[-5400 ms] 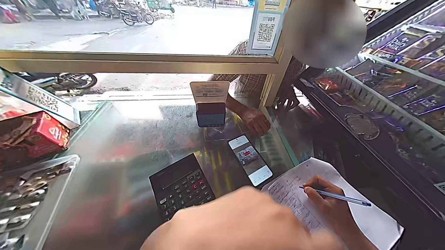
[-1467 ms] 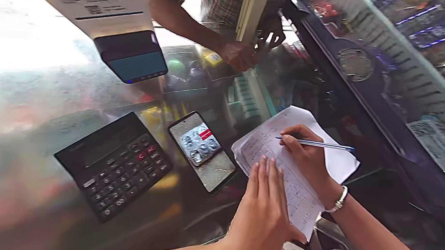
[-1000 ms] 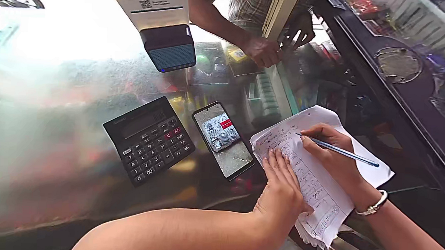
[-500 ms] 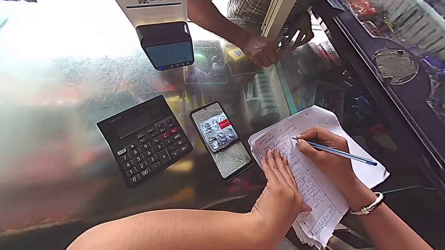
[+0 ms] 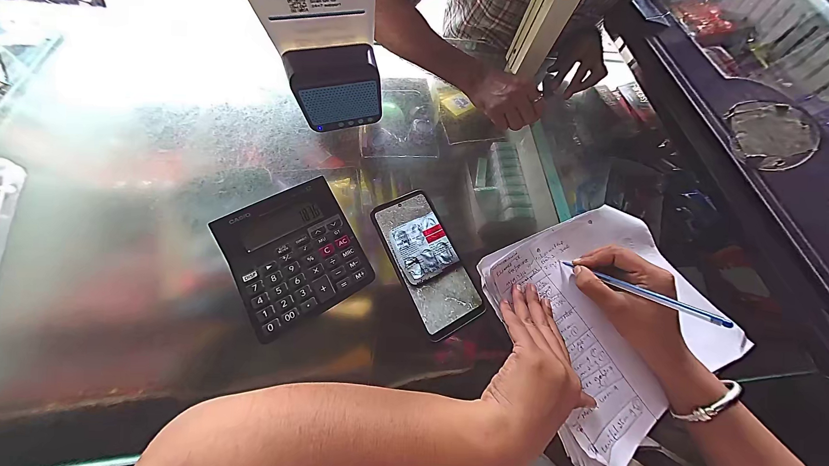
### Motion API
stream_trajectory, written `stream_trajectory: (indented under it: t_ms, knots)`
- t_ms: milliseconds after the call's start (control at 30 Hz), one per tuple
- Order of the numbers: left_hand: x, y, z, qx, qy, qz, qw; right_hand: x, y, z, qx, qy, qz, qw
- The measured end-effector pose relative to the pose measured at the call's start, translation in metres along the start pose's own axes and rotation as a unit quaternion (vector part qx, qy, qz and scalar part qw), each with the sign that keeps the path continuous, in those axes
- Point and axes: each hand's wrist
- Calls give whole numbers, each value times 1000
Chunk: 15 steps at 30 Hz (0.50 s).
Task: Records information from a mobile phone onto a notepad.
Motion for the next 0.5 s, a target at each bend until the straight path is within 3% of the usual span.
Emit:
stream_trajectory:
  t_ms: [233,367,500]
  knots:
    - [7,3,4,-12,-26,53,998,-1,1,3,-7,-2,-9,1000]
    - [-9,21,-7,16,-130,190,973,-1,1,3,-3,2,-7,1000]
    - [-6,22,-4,17,-156,204,966,0,1,5,1,14,-22,1000]
Point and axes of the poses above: each hand's wrist, its own y-axis towards the middle knuckle, its own x-axis out of the back of the hand, z = x × y, and after that the axes turned 11 degrees about -z, right-handed
